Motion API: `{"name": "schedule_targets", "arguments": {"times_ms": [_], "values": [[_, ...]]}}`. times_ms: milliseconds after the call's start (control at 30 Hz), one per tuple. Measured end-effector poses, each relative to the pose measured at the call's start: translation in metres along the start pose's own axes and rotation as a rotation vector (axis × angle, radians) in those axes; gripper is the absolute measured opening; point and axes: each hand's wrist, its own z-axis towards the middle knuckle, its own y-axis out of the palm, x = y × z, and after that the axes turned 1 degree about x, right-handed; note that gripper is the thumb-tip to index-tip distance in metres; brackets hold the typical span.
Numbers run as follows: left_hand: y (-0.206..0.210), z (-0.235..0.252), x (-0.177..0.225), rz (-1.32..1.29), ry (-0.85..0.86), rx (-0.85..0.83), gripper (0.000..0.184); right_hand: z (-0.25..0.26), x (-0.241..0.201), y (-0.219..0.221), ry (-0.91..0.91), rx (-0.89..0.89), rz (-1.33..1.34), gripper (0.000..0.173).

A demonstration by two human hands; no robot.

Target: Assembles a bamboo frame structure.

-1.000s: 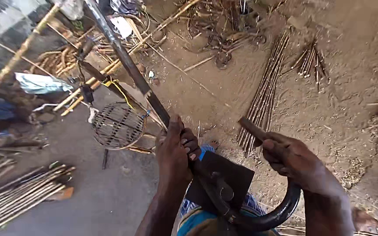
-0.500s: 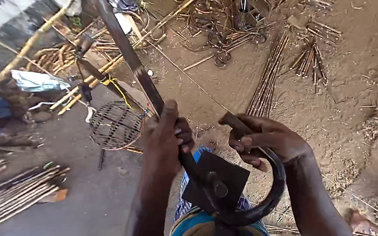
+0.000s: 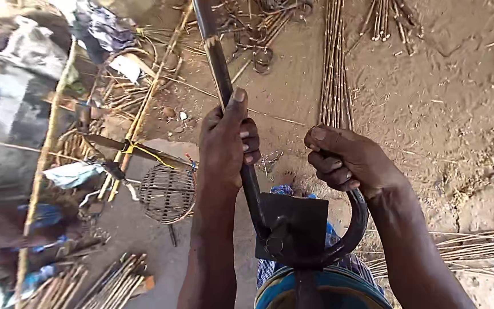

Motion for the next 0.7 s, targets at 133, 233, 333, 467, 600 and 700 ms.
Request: {"name": "schedule_targets", "arguments": {"times_ms": [133, 233, 333, 467, 600, 700], "values": [[0.005, -0.002, -0.004, -0.018, -0.001, 0.021, 0.034, -0.024, 0.009, -0.006, -0.081, 0.135, 0.012, 0.024], [-0.001, -0.003, -0.003, -0.023, -0.013, 0.009, 0.033, -0.015, 0.01, -0.003, -0.045, 0.091, 0.021, 0.024], [0.005, 0.002, -0.002, -0.042, -0.007, -0.012, 0.032, -0.001, -0.006, -0.001, 0.083, -0.006, 0.016, 0.023], [0.002, 0.0, -0.001, -0.007, -0.022, -0.012, 0.032, -0.02, 0.005, 0.001, -0.012, 0.138, -0.002, 0.023], [0.003, -0.005, -0.002, -0.03, -0.028, -0.006, 0.031, -0.03, 0.012, 0.004, -0.071, 0.204, 0.013, 0.023], [0.006, 0.003, 0.004, -0.067, -0.083, -0.01, 0.028, -0.013, -0.003, -0.004, -0.011, 0.093, -0.166, 0.052]]}}
